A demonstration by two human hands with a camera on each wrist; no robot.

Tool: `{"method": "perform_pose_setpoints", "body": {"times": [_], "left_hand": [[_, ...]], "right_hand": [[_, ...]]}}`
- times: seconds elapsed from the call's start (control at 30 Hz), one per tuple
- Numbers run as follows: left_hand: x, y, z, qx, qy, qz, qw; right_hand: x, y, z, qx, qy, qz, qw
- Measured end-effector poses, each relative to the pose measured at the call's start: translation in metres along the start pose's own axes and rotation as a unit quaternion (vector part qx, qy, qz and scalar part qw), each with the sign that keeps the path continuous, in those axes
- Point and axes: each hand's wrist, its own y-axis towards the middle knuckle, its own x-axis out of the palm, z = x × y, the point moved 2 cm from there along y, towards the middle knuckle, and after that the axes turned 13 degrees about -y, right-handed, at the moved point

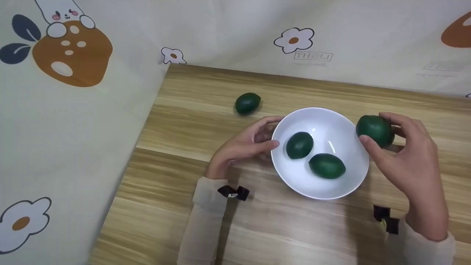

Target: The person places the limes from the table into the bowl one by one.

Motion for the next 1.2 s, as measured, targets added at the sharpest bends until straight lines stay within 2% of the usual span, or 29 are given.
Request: {"method": "perform_pose_setpoints", "body": {"times": [0.4, 0.87, 1.2], "left_hand": [[-0.0008, -0.0015, -0.0014, -0.004, 0.014, 0.008, 0.9999], [-0.0001, -0.001, -0.0035, -0.003, -0.008, 0.003, 1.0], [-0.0001, 0.0002, -0.0019, -0.003, -0.005, 0.006, 1.0]], "right_hand": [[-0.0004, -0.0019, -0.0043, -0.015, 0.007, -0.007, 1.0], [-0.0017, -0.0056, -0.0078, -0.031, 0.007, -0.01, 0.999], [-0.0036, -0.0066, -0.0105, -0.042, 0.002, -0.017, 0.999]]}}
